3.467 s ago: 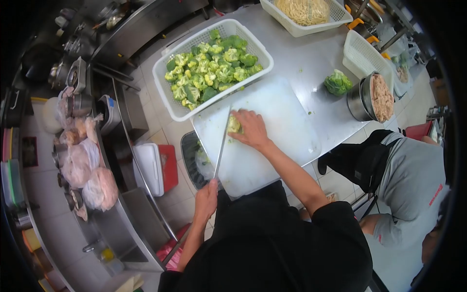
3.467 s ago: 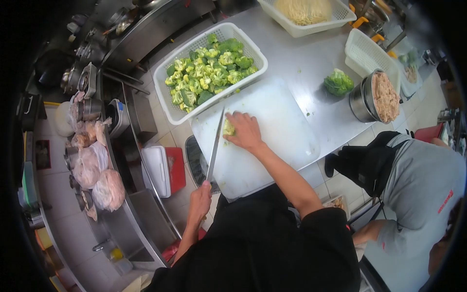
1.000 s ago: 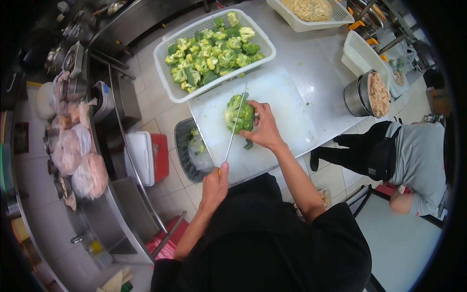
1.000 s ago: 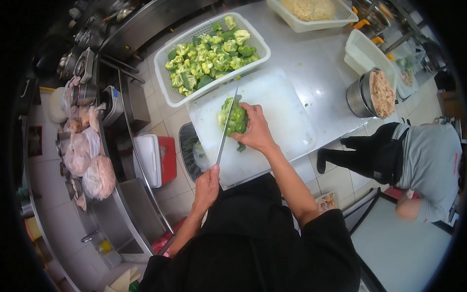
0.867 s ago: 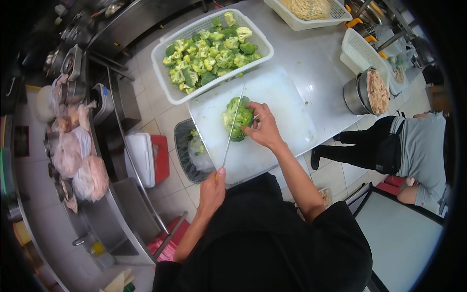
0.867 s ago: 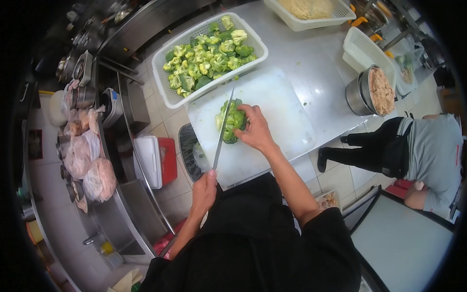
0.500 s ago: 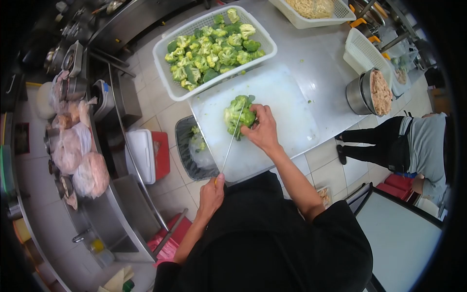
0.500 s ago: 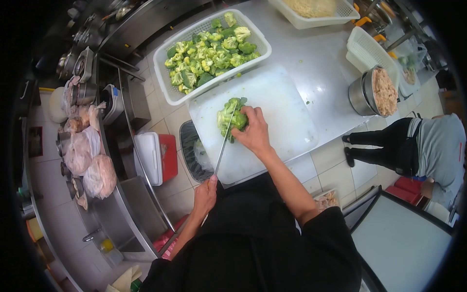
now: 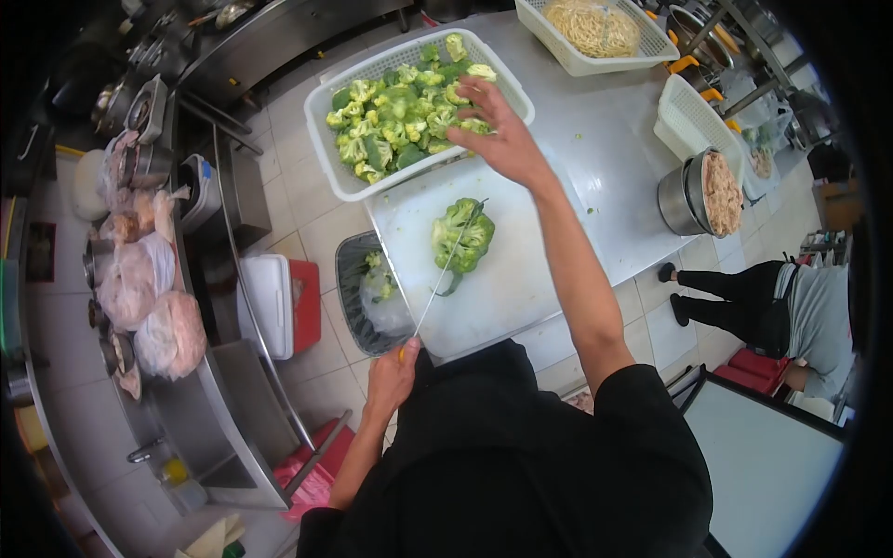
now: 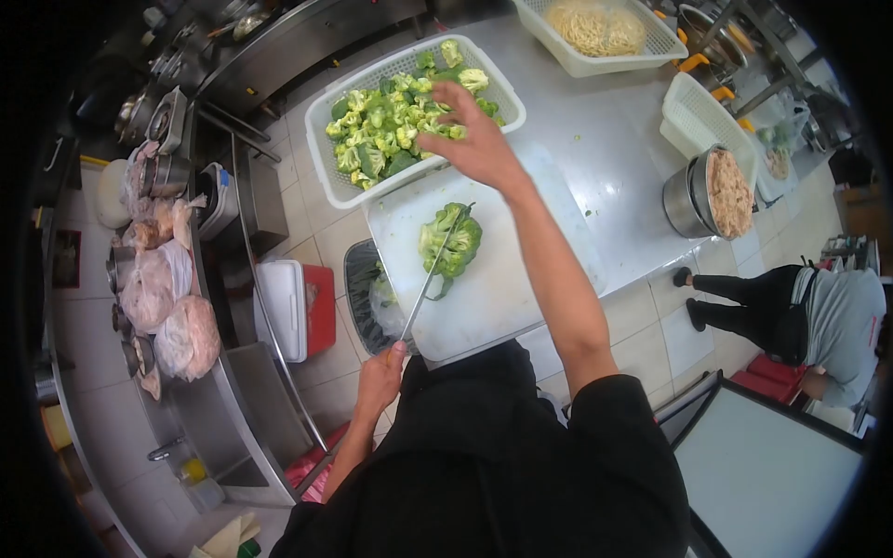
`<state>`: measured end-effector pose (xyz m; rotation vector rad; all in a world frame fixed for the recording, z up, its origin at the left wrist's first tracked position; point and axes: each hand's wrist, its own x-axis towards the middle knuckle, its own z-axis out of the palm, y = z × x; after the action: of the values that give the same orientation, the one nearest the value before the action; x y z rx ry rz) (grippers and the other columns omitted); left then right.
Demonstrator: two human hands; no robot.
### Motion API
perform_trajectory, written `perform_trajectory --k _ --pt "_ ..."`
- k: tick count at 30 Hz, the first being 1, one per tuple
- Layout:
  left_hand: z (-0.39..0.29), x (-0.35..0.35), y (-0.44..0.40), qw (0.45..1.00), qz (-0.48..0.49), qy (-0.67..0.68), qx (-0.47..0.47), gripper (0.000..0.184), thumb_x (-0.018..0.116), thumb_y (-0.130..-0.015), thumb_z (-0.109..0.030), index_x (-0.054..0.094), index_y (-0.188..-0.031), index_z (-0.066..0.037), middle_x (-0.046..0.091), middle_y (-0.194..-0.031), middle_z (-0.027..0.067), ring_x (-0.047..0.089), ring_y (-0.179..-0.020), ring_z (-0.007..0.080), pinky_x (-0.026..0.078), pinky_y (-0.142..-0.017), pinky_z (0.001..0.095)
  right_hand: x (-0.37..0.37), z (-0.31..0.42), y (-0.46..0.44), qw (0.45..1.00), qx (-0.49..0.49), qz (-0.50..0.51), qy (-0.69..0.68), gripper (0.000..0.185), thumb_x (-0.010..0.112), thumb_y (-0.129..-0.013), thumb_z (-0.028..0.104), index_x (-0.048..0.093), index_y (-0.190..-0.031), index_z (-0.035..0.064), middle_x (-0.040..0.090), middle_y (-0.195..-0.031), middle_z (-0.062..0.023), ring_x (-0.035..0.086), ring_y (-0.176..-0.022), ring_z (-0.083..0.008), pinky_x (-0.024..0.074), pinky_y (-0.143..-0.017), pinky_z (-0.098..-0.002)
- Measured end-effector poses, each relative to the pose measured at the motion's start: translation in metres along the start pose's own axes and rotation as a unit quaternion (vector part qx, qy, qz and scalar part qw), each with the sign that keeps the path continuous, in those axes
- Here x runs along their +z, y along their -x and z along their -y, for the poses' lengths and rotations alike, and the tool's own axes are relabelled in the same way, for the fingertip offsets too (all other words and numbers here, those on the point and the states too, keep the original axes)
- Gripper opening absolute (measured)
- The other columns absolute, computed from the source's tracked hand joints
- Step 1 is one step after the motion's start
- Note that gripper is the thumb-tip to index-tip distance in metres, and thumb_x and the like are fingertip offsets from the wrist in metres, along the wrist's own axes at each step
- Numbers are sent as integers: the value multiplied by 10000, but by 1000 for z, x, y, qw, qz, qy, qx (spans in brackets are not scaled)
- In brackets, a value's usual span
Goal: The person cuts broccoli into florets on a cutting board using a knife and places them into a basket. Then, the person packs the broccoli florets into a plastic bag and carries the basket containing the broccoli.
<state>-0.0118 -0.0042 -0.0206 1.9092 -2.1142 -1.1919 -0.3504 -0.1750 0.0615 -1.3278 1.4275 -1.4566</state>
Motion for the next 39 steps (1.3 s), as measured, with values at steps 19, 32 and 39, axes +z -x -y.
perform_trajectory --k 19,32,39 --pt "-38 -37 19 995 -18 93 17 534 473 -1006 -451 619 -831 33 613 -700 270 619 -719 479 472 -641 494 27 -79 121 978 95 -63 175 742 802 -588 106 526 -1275 153 470 -1170 -150 548 -1068 -329 497 -909 -397" --pt "-86 -11 -34 991 -21 106 81 599 418 -1021 -472 606 -814 59 610 -738 327 599 -773 530 453 -716 556 47 -65 136 969 98 -103 203 739 790 -602 102 497 -1279 139 460 -1140 -187 554 -1046 -396 517 -881 -451" --pt "-63 20 -65 998 22 17 59 628 406 -1018 -488 628 -849 74 625 -799 347 603 -824 539 460 -759 564 45 -73 129 961 121 -119 219 654 769 -605 75 456 -1178 114 482 -1110 -191 547 -1005 -414 504 -842 -462"
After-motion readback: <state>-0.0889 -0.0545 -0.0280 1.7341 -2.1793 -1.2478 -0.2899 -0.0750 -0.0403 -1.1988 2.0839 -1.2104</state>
